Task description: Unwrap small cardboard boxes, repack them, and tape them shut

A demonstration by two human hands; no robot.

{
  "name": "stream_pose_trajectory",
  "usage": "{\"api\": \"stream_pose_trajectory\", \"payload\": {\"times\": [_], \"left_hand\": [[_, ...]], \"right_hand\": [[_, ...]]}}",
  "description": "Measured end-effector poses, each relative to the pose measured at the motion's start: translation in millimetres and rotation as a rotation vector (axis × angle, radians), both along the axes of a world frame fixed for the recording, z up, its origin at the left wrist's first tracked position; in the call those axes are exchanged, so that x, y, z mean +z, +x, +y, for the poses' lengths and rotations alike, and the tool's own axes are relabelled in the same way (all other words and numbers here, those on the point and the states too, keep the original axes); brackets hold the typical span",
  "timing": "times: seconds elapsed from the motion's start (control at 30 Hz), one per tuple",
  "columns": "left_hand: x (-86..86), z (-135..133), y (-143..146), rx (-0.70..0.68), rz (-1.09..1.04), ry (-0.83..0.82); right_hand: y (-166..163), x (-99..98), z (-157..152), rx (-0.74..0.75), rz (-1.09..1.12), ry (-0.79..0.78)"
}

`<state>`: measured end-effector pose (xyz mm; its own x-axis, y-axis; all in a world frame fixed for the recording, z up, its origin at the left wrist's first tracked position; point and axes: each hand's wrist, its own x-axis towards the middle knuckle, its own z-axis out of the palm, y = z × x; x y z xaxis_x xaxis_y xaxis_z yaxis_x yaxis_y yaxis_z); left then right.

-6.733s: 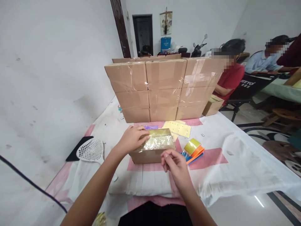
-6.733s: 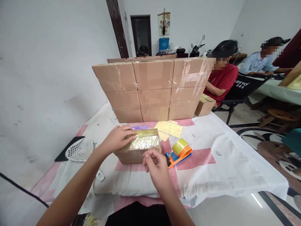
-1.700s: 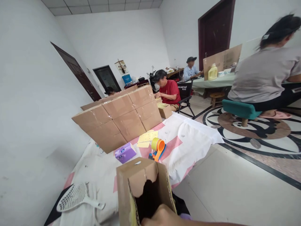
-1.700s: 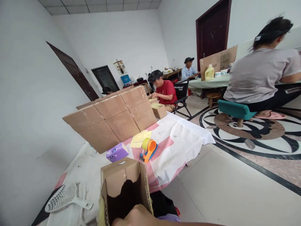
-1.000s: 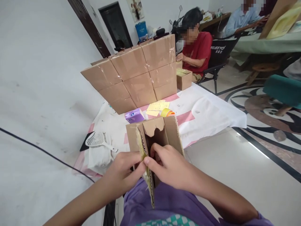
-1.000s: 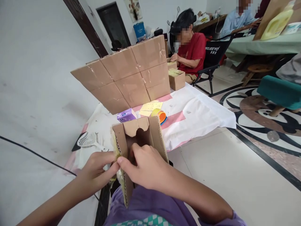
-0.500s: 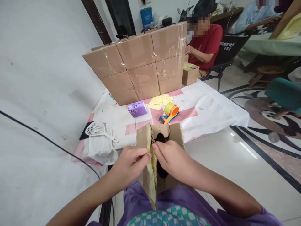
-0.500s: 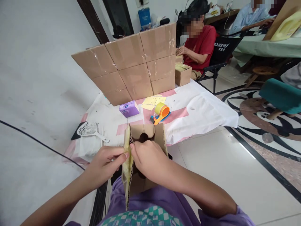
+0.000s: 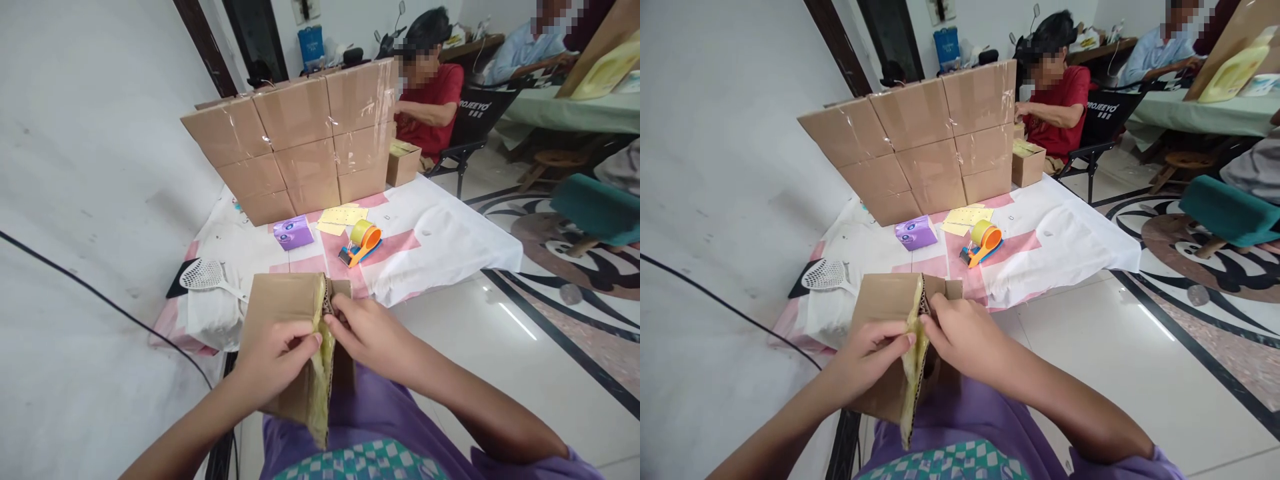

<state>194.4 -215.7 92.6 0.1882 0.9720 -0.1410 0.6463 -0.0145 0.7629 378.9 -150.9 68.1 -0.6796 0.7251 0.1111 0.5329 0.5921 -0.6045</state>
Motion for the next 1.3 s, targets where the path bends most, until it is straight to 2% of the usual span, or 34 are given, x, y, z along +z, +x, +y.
{"api": "stream_pose_trajectory", "payload": {"times": [0.1,0.23,0.37,0.53,0.63,0.9,1.07,1.17,1.3], "left_hand": [[6.8,1.9,3.3,-0.046,0.043,0.043],[6.7,1.6,-2.0,-0.013,-0.019,0.037],[6.0,6.4,-14.4,0.040,-0.042,0.000],[21.8,17.3,-21.1,0.024,0.105,0.106],[27.5,16.5,-20.1,0.004,0.054,0.095],[12.5,11.3,-16.4,0.115,-0.203,0.111],[3.8,16.3,-19.2,0.032,-0.315,0.076],[1.0,17.8,-20.5,-0.001,-0.275,0.104],[-1.9,15.1,-14.5,0.020,-0.059,0.228]], "right_hand": [[-2.3,11.3,2.8,0.031,-0.032,0.015],[-9.2,20.1,4.3,0.071,-0.029,0.057],[-17.0,21.4,3.5,0.016,-0.056,0.146],[-21.3,21.5,-0.6,0.061,-0.073,0.209],[-20.5,21.2,-2.3,0.059,-0.058,0.198],[-13.8,16.7,-1.9,0.049,0.079,0.110],[-9.0,20.6,-1.6,0.098,0.132,0.040],[-6.4,22.9,-1.5,0.108,0.161,0.023],[-5.1,19.3,-0.8,0.070,0.169,0.073]]}}
